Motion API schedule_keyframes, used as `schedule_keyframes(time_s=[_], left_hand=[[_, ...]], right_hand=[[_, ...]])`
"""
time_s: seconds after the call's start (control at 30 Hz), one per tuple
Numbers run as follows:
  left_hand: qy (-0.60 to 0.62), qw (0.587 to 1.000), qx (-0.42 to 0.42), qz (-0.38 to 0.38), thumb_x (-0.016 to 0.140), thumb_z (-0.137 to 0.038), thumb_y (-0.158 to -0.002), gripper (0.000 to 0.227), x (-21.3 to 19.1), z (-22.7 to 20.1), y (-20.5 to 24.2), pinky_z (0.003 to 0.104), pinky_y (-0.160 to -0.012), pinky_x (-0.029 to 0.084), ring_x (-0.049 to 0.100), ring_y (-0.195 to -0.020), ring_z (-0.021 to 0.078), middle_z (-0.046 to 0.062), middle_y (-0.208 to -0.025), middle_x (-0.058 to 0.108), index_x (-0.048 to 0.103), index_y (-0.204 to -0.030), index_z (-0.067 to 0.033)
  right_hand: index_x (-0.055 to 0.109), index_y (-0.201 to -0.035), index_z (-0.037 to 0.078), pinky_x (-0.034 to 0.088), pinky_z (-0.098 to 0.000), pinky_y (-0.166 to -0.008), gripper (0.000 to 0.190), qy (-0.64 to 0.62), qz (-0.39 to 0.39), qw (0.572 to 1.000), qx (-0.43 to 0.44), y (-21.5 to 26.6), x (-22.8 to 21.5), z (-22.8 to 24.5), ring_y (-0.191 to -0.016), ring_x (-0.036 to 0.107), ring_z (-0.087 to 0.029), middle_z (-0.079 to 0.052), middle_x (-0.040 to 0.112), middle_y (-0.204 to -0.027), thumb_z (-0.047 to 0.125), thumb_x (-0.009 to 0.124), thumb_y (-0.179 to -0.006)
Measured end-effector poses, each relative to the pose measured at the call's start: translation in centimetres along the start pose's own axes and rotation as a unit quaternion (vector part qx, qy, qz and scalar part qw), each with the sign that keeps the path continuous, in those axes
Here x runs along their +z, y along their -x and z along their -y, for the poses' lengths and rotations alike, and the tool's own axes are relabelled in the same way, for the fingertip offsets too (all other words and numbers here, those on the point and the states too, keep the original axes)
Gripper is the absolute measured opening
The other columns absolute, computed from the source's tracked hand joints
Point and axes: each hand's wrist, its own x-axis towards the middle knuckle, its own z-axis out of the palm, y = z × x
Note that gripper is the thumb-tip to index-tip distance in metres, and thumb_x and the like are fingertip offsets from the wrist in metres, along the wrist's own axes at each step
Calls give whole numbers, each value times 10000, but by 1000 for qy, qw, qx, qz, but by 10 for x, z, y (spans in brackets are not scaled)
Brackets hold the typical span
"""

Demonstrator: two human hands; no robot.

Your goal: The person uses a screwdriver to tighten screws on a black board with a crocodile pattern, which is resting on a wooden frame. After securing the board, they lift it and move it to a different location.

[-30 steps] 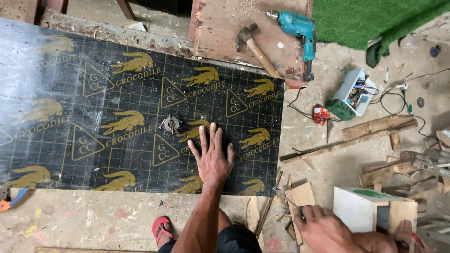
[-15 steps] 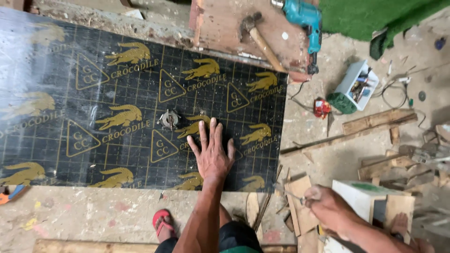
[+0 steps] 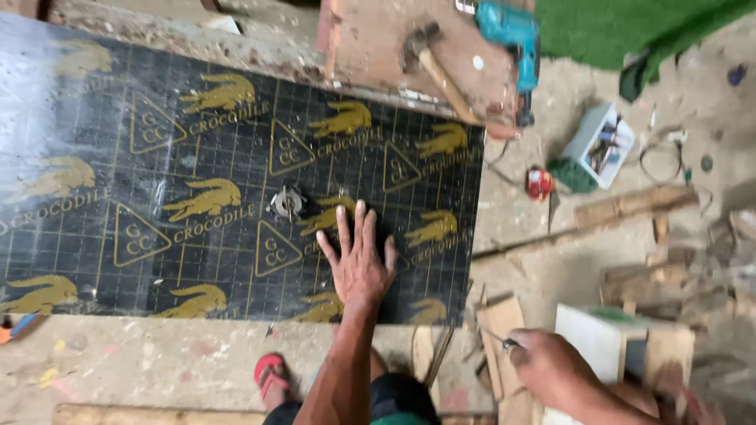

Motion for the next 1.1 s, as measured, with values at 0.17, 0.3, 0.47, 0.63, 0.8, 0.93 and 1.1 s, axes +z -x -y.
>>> schedule_keyframes(time_s=[0.17, 0.3, 0.47, 0.63, 0.8, 0.93, 1.1], left_hand=[[8, 1000, -14, 20, 446, -494, -993, 611, -1, -3, -2, 667, -1243, -1, 53, -1616, 258, -74, -1724, 238, 472, -1529, -202], [17, 1000, -10, 14, 455, -496, -994, 622, -3, -2, -2, 669, -1240, -8, 63, -1612, 274, -68, -1716, 255, 466, -1540, -197], [3, 999, -18, 35, 422, -523, -996, 634, 0, -1, -3, 666, -1239, -14, 39, -1614, 257, -80, -1723, 227, 448, -1545, -207], [6, 1000, -13, 8, 499, -488, -960, 628, -4, -4, 2, 668, -1234, 36, 118, -1610, 267, -76, -1706, 293, 481, -1521, -206], [14, 1000, -17, 15, 481, -489, -961, 637, -3, -5, -1, 664, -1239, 0, 89, -1613, 266, -64, -1708, 286, 471, -1530, -204], [-3, 1000, 5, -26, 508, -490, -967, 635, 1, -2, 0, 682, -1232, 65, 147, -1606, 286, -29, -1700, 319, 493, -1519, -177], [13, 998, 41, -51, 600, -430, -898, 698, -11, 3, -3, 699, -1211, 78, 139, -1594, 323, 47, -1692, 322, 465, -1525, -154]], right_hand=[[685, -1208, 13, 266, -275, -436, 196, -417, -2, 907, 54, -28, -2, -23, -900, 685, -328, -265, 707, -1054, 71, 575, -1056], [510, -1324, 159, 583, -478, -811, 495, 331, -167, 915, -157, -32, 34, -33, -988, 699, -310, -122, 720, -1068, 331, 676, -891], [469, -1428, -50, 587, -428, -433, 492, 516, -216, 771, -304, -33, 40, -29, -627, 685, -274, -171, 660, -888, 119, 521, -968], [665, -930, 234, 576, -393, -807, 140, 132, -101, 976, -142, -25, 5, -20, -885, 738, -227, -9, 748, -892, 227, 533, -884], [543, -1376, 201, 451, -286, -637, 337, -87, -18, 996, 16, 6, -32, 14, -785, 583, -128, 15, 639, -1056, 236, 570, -1041], [627, -1241, 214, 575, -370, -829, 284, -51, -65, 996, -18, -7, -30, 6, -1063, 751, -218, 1, 713, -1315, 310, 553, -984], [465, -1277, 316, 503, -438, -980, 391, 55, -139, 985, -82, -63, -4, -42, -1140, 659, -256, -18, 659, -1194, 492, 554, -939]])
